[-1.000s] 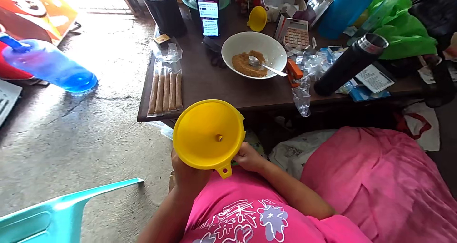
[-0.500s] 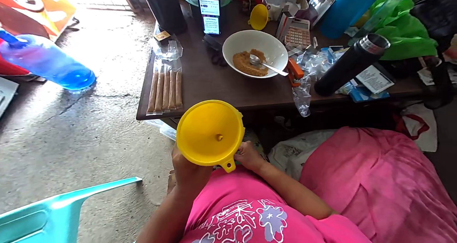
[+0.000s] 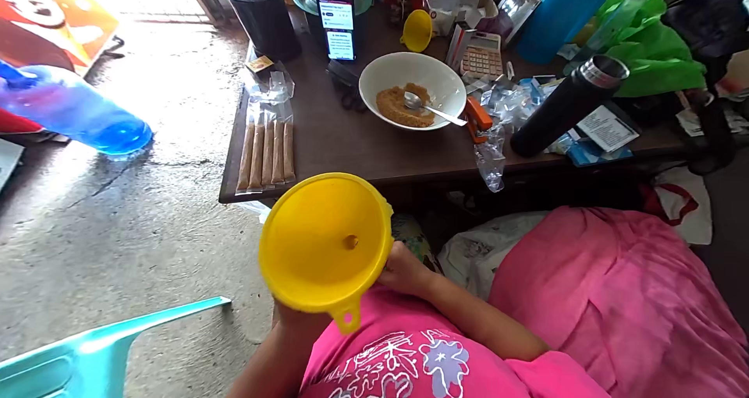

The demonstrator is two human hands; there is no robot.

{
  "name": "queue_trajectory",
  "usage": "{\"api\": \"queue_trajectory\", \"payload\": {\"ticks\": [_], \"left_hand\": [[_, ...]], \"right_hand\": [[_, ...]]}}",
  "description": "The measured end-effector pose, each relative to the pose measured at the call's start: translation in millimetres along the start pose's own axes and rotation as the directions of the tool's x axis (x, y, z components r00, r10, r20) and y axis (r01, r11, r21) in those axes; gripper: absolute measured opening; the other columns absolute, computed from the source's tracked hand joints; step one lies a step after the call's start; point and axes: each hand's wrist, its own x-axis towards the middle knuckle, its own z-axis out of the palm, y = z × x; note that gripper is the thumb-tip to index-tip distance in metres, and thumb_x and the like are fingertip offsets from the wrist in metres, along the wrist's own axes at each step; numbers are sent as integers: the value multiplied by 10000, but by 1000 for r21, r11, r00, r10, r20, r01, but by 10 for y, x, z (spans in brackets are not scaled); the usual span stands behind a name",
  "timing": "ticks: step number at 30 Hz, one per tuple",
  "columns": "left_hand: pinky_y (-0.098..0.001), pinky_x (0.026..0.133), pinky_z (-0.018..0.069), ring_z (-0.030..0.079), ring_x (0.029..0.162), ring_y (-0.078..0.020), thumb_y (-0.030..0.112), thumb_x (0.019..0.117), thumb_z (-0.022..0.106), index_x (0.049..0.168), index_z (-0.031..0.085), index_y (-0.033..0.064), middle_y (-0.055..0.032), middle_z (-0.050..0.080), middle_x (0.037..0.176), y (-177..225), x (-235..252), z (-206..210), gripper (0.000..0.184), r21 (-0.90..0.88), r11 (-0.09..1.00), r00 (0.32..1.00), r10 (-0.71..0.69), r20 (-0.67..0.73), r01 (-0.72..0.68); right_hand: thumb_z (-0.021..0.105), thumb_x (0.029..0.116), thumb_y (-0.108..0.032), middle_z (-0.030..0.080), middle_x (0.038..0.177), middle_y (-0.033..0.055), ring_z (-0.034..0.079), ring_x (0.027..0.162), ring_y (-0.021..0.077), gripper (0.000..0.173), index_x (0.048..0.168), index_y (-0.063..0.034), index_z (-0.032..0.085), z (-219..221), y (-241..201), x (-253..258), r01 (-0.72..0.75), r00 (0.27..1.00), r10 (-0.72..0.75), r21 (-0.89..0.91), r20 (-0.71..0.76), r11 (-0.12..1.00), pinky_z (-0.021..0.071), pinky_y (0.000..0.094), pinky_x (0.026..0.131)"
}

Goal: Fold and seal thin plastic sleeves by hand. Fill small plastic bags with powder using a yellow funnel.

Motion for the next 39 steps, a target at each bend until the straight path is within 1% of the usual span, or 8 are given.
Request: {"api": "queue_trajectory", "payload": {"ticks": [4, 6, 8, 13, 17, 25, 31, 39], "left_hand": [[-199, 944, 553, 667, 1055, 36, 290, 964, 710, 1153, 700, 312, 200, 727, 1098, 15, 45, 2, 191, 41, 999, 1000, 26, -17, -25], [-201, 952, 552, 664, 1063, 34, 291, 957, 721, 1172, 681, 312, 201, 723, 1111, 7, 63, 31, 220, 17, 1000, 1000, 26, -16, -26], [-204, 958, 554, 668, 1074, 24, 279, 960, 718, 1189, 672, 311, 195, 724, 1124, 0, 60, 38, 236, -12, 1000, 1000, 24, -20, -24], [-186, 925, 549, 653, 1039, 52, 310, 940, 744, 1150, 674, 319, 210, 705, 1079, 18, 97, 64, 221, 124, 988, 994, 97, -40, -91], [-188, 980, 509, 616, 1069, 80, 296, 943, 741, 1114, 667, 257, 199, 690, 1070, -17, 40, 119, 190, 214, 969, 991, 132, -32, -122], [-193, 960, 533, 638, 1065, 61, 298, 943, 740, 1168, 657, 301, 215, 696, 1097, -29, 68, 142, 240, 118, 989, 994, 98, -41, -93], [-201, 939, 554, 659, 1050, 42, 283, 944, 740, 1159, 657, 291, 202, 708, 1086, -12, 109, 136, 231, 122, 986, 992, 116, -49, -109], [-186, 972, 519, 616, 1096, 68, 318, 942, 737, 1161, 653, 316, 232, 677, 1115, -7, 154, 154, 235, 200, 971, 989, 140, -49, -127]], "right_hand": [[469, 933, 92, 685, 1224, 227, 666, 1126, 105, 316, 1198, 178, 619, -46, -105, 1, -26, 999, 14, 250, 48, 968, 520, 231, 979], [405, 1053, -135, 675, 1225, 138, 615, 1118, 14, 403, 1276, 154, 575, -78, -118, -15, -40, 997, 14, 374, 71, 927, 494, 212, 978], [421, 1104, -336, 670, 1265, 139, 604, 1198, 44, 534, 1316, 135, 556, -74, -87, -41, 9, 995, -43, 359, 87, 933, 478, 255, 1054], [563, 1005, -13, 747, 991, 188, 729, 923, 165, 212, 1117, 127, 676, 7, -6, -72, 85, 996, -85, -10, 16, 996, 565, 277, 891], [637, 921, 40, 751, 1056, 203, 722, 992, 121, 233, 1118, 149, 697, -11, 8, -93, 2, 999, -3, -14, -41, 1000, 530, 205, 931], [593, 938, 48, 744, 1006, 214, 722, 931, 155, 216, 1101, 141, 701, 14, 225, -163, -74, 997, 74, -17, -2, 997, 554, 262, 891], [667, 964, -109, 750, 888, 96, 675, 799, 11, 196, 1019, 61, 747, -8, 292, -178, -266, 962, 269, 66, -39, 962, 543, 187, 770], [582, 976, 4, 729, 1086, 200, 701, 1012, 152, 244, 1171, 114, 678, -20, 318, -164, -323, 936, 304, 91, 176, 942, 544, 296, 943]]}}
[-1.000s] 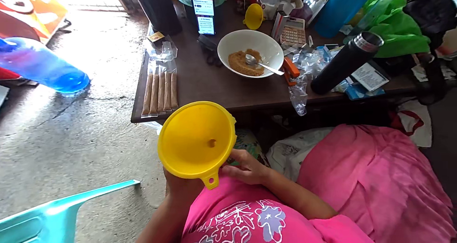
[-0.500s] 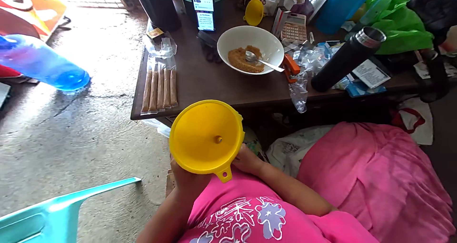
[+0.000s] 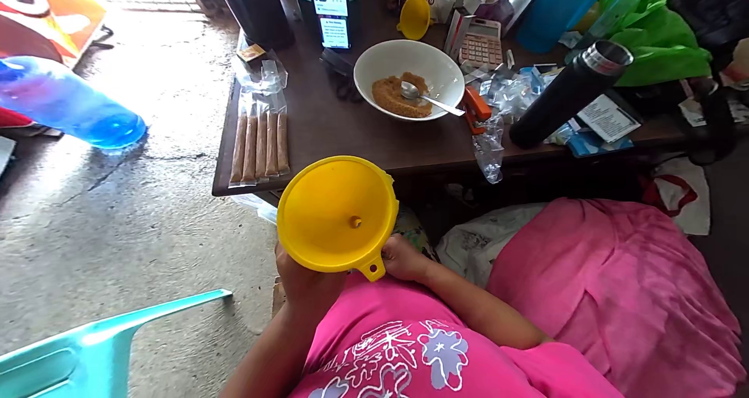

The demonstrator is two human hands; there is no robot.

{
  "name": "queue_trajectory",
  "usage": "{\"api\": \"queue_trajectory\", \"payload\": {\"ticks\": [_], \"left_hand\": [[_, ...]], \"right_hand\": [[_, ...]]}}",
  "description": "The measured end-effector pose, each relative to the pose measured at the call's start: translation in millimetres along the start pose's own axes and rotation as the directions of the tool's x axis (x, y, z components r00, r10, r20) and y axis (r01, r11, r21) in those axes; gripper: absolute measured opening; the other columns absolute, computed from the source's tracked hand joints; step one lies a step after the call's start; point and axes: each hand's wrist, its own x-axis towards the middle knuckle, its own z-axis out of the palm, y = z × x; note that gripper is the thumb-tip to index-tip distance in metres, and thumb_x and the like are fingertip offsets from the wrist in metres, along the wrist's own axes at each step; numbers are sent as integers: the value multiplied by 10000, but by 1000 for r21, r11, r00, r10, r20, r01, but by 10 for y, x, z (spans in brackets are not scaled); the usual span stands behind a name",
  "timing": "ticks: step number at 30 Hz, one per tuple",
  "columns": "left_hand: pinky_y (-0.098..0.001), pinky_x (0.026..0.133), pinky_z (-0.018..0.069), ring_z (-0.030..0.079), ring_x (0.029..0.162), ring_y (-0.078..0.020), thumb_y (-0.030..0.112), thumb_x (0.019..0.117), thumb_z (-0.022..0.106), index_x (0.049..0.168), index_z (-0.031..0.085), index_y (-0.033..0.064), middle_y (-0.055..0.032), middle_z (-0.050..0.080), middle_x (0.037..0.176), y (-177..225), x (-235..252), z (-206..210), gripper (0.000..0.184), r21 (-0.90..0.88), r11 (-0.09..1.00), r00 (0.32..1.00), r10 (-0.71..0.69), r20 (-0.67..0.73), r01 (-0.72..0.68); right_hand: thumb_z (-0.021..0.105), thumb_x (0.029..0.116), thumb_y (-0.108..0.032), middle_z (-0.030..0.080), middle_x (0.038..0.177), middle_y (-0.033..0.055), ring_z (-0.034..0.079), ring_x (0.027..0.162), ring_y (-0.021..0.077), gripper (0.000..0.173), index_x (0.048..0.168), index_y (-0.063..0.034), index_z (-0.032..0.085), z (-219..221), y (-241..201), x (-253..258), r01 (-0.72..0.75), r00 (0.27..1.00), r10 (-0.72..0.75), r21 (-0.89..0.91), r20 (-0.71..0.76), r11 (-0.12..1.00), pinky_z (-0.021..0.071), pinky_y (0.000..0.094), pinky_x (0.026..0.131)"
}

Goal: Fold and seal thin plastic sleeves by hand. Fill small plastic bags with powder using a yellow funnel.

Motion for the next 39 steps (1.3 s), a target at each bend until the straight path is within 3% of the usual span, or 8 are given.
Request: {"api": "queue_trajectory", "payload": {"ticks": [6, 9, 13, 20, 25, 29, 36, 39], "left_hand": [[-196, 966, 541, 631, 1116, 44, 326, 938, 740, 1205, 637, 363, 239, 675, 1159, 7, 17, 0, 288, -41, 999, 1000, -11, -25, 10], [-214, 957, 559, 661, 1098, 16, 291, 944, 736, 1230, 628, 358, 216, 702, 1163, 5, 1, -27, 314, -120, 992, 999, -36, -13, 34], [-209, 955, 557, 654, 1100, 21, 296, 943, 739, 1233, 627, 359, 216, 691, 1168, 3, 22, -46, 317, -97, 995, 1000, -28, 11, 29], [-196, 951, 559, 672, 1093, 22, 241, 983, 681, 1197, 677, 338, 204, 728, 1154, 58, -58, -85, 235, -192, 980, 998, -54, -21, 49], [-209, 954, 560, 659, 1102, 22, 275, 956, 723, 1220, 647, 366, 222, 703, 1172, 8, -21, -96, 290, -145, 987, 997, -72, 9, 72], [-194, 978, 533, 631, 1108, 50, 309, 946, 734, 1196, 650, 379, 241, 679, 1159, 1, 14, -31, 273, -70, 997, 999, -32, 40, 35], [-218, 974, 546, 640, 1119, 24, 317, 952, 723, 1174, 658, 387, 231, 686, 1157, -64, 58, -65, 241, -62, 997, 999, -50, 14, 51], [-276, 972, 550, 636, 1112, -21, 305, 952, 731, 1135, 693, 223, 134, 678, 1156, -215, 194, -152, 204, -7, 994, 994, -110, -18, 110]], "right_hand": [[665, 922, 21, 723, 993, 147, 689, 901, 74, 191, 1092, 107, 675, 26, 25, 8, -87, 994, 95, 148, -46, 985, 564, 232, 855], [710, 908, -23, 700, 1002, 174, 683, 877, 113, 178, 1034, 103, 696, 21, 22, 4, -83, 992, 88, 56, -95, 995, 571, 239, 820], [723, 907, -62, 715, 1059, 222, 672, 1038, 282, 229, 1085, 81, 728, 7, -58, 21, 124, 986, -140, -159, -91, 979, 525, 388, 967], [631, 960, -19, 745, 977, 206, 727, 936, 247, 162, 1014, 88, 739, 69, 89, 7, 104, 994, -109, -210, -14, 972, 566, 368, 906], [596, 796, 4, 610, 1324, 289, 596, 1272, 263, 512, 1274, 187, 565, -15, -199, 39, 318, 947, -319, 33, 36, 948, 464, 356, 1095], [536, 1066, -230, 693, 1177, 184, 646, 1138, 52, 479, 1305, 185, 513, -9, -563, 77, 437, 897, -424, 117, -121, 892, 508, 235, 1014], [395, 1098, -83, 706, 942, 143, 660, 880, 60, 326, 1024, 129, 631, -4, -583, 190, 345, 938, -339, 94, -74, 934, 528, 211, 834], [379, 1114, -144, 673, 847, 66, 616, 730, 22, 344, 1049, 104, 609, 31, -524, 214, 172, 984, -176, 170, 7, 970, 520, 195, 695]]}}
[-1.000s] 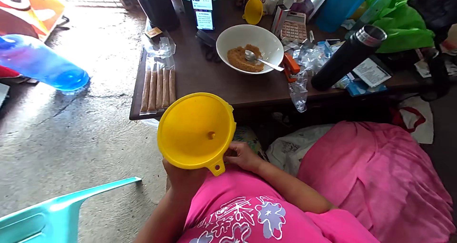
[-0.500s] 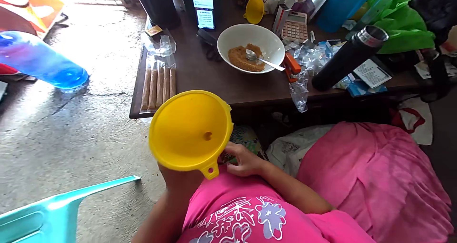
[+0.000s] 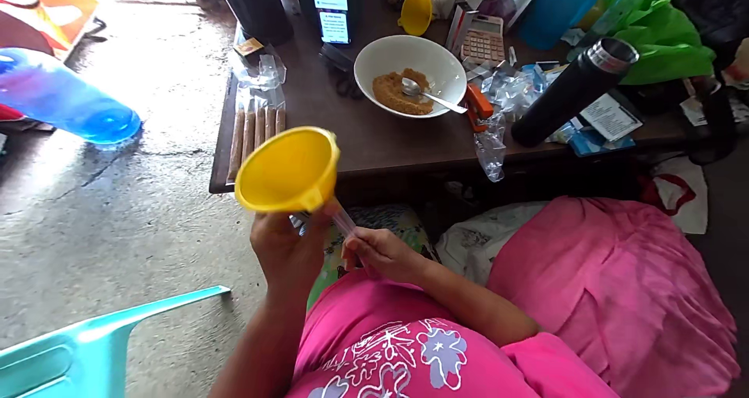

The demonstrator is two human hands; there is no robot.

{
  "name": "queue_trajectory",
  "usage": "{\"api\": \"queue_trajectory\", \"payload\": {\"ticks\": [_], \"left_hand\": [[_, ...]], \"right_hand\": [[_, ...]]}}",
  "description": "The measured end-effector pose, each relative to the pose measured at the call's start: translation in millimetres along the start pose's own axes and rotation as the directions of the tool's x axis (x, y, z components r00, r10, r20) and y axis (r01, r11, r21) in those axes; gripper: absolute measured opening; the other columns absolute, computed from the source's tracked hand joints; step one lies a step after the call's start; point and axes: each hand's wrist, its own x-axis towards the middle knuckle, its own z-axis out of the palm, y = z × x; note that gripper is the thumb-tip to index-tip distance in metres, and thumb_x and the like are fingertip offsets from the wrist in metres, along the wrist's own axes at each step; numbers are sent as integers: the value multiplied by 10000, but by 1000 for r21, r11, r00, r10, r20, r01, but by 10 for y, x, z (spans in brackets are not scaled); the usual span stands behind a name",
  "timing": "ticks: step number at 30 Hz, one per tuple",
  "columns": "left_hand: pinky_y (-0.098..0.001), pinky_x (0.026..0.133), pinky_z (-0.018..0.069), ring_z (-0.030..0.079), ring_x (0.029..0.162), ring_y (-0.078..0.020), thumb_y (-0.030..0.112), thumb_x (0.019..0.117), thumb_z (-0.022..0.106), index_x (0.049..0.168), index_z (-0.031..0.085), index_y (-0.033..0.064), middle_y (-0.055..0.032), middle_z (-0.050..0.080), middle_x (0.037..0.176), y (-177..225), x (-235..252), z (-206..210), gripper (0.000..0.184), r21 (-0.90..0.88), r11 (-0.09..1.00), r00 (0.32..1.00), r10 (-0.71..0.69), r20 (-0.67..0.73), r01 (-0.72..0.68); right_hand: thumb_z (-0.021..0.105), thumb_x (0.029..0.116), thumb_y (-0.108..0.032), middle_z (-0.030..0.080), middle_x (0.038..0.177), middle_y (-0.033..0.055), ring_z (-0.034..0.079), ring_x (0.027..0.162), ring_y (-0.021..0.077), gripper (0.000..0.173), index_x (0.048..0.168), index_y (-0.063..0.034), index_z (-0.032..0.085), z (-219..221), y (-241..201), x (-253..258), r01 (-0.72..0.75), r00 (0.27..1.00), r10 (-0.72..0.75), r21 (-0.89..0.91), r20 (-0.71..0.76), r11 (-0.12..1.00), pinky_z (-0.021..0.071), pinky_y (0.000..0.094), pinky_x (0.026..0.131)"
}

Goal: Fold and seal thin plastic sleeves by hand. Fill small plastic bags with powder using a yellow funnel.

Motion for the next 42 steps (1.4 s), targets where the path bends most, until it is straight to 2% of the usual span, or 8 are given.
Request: {"api": "queue_trajectory", "payload": {"ticks": [5, 14, 21, 25, 30, 34, 38, 42], "left_hand": [[-254, 907, 552, 629, 1005, -14, 271, 991, 675, 1089, 654, 99, 78, 624, 1125, -180, 436, -95, 199, 64, 996, 996, -58, -67, 62], [-226, 785, 592, 656, 834, -5, 208, 963, 706, 1014, 587, 162, 126, 615, 991, -73, 863, -124, 138, 32, 999, 983, 21, -184, -16], [-238, 763, 624, 691, 838, -31, 181, 974, 690, 1079, 617, 145, 116, 648, 1072, 52, 735, 32, 132, -84, 996, 997, -11, -78, 4], [-227, 784, 618, 689, 865, -32, 167, 979, 682, 1135, 616, 124, 88, 646, 1123, 27, 634, 101, 175, -108, 993, 999, -35, 15, 36], [-248, 793, 620, 690, 863, -28, 172, 972, 690, 1108, 623, 129, 110, 647, 1096, -40, 812, 14, 157, -72, 997, 999, -25, -47, 22], [-256, 767, 618, 685, 830, -39, 191, 985, 679, 1074, 616, 145, 114, 645, 1035, -15, 976, -69, 118, -53, 998, 996, 15, -83, -19], [-257, 757, 627, 695, 827, -55, 192, 984, 683, 1074, 611, 147, 103, 651, 1051, 46, 1069, 0, 123, -78, 996, 996, 38, -76, -44], [-263, 769, 628, 697, 836, -66, 171, 986, 676, 1080, 604, 143, 94, 651, 1058, 104, 1106, 52, 122, -86, 995, 996, 43, -75, -50]], "right_hand": [[268, 1130, -245, 636, 793, -20, 604, 647, 26, 418, 1232, 43, 554, -59, -47, 70, -300, 954, 283, 288, 100, 909, 516, 188, 594], [277, 1129, -237, 653, 778, -35, 624, 672, 36, 412, 1217, 10, 595, -155, -28, 57, -339, 938, 330, 465, 103, 818, 553, 215, 690], [560, 1047, -144, 717, 1086, 155, 699, 1000, 224, 260, 1179, 13, 720, -506, -224, 166, -133, 975, 19, -510, -222, 850, 574, 391, 912], [583, 1025, -144, 737, 994, 127, 710, 894, 187, 233, 1081, 4, 754, -1082, -614, 401, -14, 932, -254, -725, -259, 689, 589, 341, 830], [568, 1038, -195, 744, 1026, 142, 711, 970, 261, 264, 1092, -41, 776, -1622, -857, 671, -136, 936, -222, -864, -272, 485, 556, 431, 906], [624, 1005, -145, 754, 974, 102, 712, 845, 150, 220, 1121, -9, 752, -1196, -752, 585, -14, 988, -100, -703, -120, 711, 588, 335, 809], [763, 922, -111, 655, 1312, 210, 672, 1162, 299, 588, 1446, 21, 531, -696, -204, 607, -149, 978, 199, -481, 55, 864, 566, 437, 969], [666, 980, -35, 720, 1101, 197, 725, 944, 244, 302, 1265, 62, 642, -406, 234, 722, -140, 989, 144, -301, -7, 943, 601, 378, 845]]}}
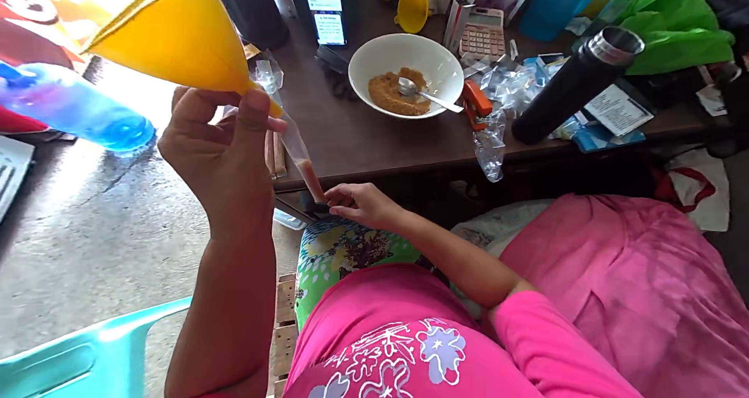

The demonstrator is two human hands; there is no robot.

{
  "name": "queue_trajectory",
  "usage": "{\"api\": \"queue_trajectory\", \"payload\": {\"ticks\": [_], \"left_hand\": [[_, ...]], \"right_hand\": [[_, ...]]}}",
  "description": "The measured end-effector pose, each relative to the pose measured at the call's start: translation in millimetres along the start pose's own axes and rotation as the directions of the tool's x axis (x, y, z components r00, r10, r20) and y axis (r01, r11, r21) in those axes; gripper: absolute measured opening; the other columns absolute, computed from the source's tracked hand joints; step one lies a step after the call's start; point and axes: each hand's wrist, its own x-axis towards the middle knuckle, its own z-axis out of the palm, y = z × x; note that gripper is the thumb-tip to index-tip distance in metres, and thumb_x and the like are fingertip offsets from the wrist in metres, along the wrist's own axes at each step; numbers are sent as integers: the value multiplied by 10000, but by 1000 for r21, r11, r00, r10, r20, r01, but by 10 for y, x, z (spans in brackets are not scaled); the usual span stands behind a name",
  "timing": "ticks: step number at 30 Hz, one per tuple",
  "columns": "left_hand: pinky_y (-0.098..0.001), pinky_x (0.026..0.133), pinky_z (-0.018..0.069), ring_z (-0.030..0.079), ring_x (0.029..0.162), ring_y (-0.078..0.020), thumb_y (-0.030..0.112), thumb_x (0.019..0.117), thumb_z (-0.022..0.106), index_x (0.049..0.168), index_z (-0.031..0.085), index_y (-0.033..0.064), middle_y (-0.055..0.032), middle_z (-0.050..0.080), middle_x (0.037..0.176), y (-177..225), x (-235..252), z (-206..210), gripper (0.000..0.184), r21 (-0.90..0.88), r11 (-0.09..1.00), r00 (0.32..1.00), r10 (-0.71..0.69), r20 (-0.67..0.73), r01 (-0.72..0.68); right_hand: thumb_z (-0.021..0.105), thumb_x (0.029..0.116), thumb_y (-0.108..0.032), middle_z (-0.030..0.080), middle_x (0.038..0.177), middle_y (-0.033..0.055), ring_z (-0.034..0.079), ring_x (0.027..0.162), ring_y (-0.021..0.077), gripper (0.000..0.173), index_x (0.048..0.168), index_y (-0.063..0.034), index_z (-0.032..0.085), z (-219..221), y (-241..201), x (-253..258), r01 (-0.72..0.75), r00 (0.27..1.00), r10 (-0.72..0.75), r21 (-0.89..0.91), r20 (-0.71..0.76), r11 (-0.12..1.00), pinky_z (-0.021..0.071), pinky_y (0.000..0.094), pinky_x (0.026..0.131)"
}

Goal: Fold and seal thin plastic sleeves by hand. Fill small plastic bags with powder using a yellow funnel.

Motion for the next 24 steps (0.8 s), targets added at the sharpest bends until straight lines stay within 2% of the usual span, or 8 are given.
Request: {"api": "queue_trajectory", "payload": {"ticks": [2, 5, 8, 11, 15, 18, 21, 24], "left_hand": [[-264, 766, 628, 698, 840, -65, 172, 984, 681, 1084, 600, 154, 103, 656, 1065, 24, 6, -25, 131, -7, 1000, 1000, 15, -7, -15], [-270, 773, 627, 699, 849, -68, 180, 973, 700, 1090, 609, 162, 104, 662, 1082, 48, -4, -56, 149, -32, 999, 999, 36, -10, -36], [-265, 776, 623, 701, 858, -67, 190, 973, 707, 1103, 612, 170, 108, 671, 1102, 71, -23, -53, 162, -49, 998, 999, 39, 5, -39], [-266, 786, 623, 705, 862, -65, 191, 973, 707, 1124, 610, 165, 113, 680, 1104, 110, -41, -44, 181, -62, 997, 999, 41, 23, -40], [-261, 793, 626, 706, 876, -60, 208, 971, 712, 1142, 606, 168, 117, 673, 1128, 142, -39, -35, 205, -70, 996, 998, 58, 40, -55], [-246, 809, 619, 697, 891, -34, 208, 971, 709, 1152, 607, 158, 132, 664, 1139, 110, -51, -1, 214, -47, 997, 996, 64, 61, -61], [-230, 846, 593, 665, 941, -5, 194, 965, 703, 1161, 623, 121, 121, 643, 1149, 7, -129, 88, 224, 4, 1000, 988, 20, 152, -20], [-250, 838, 588, 653, 940, -43, 230, 949, 719, 1102, 676, 46, 15, 642, 1093, -185, -289, 209, 243, 92, 995, 971, -46, 235, 24]], "right_hand": [[676, 980, -55, 720, 1081, 186, 715, 876, 203, 291, 1245, 60, 646, 63, -21, 36, -22, 999, 25, 85, -36, 996, 597, 345, 796], [755, 932, -91, 658, 1259, 215, 721, 875, 224, 516, 1390, 38, 555, 118, -42, 71, -61, 995, 68, 103, -66, 993, 614, 359, 776], [772, 926, -136, 698, 1052, 176, 692, 762, 239, 535, 1372, 20, 520, 178, 9, 85, -83, 976, 86, 22, -202, 996, 599, 397, 700], [673, 996, -118, 701, 888, 174, 689, 707, 243, 277, 1216, 39, 614, 164, 20, 31, -106, 974, 103, -1, -203, 994, 598, 403, 688], [643, 1011, -140, 736, 924, 154, 718, 828, 302, 209, 1174, -26, 709, -85, -191, -114, -127, 990, 98, -322, -105, 938, 575, 527, 775], [646, 997, -186, 745, 940, 124, 724, 815, 292, 243, 1183, -62, 741, -521, -375, -157, -66, 963, -93, -552, -255, 831, 586, 544, 730], [573, 1033, -202, 745, 1066, 138, 730, 923, 305, 262, 1175, -70, 750, -1161, -519, -47, -177, 892, -169, -669, -419, 722, 586, 533, 797], [576, 1041, -231, 702, 1196, 213, 649, 1162, 406, 304, 1245, -70, 734, -1650, -502, 121, -433, 877, 53, -735, -478, 523, 501, 590, 971]]}}
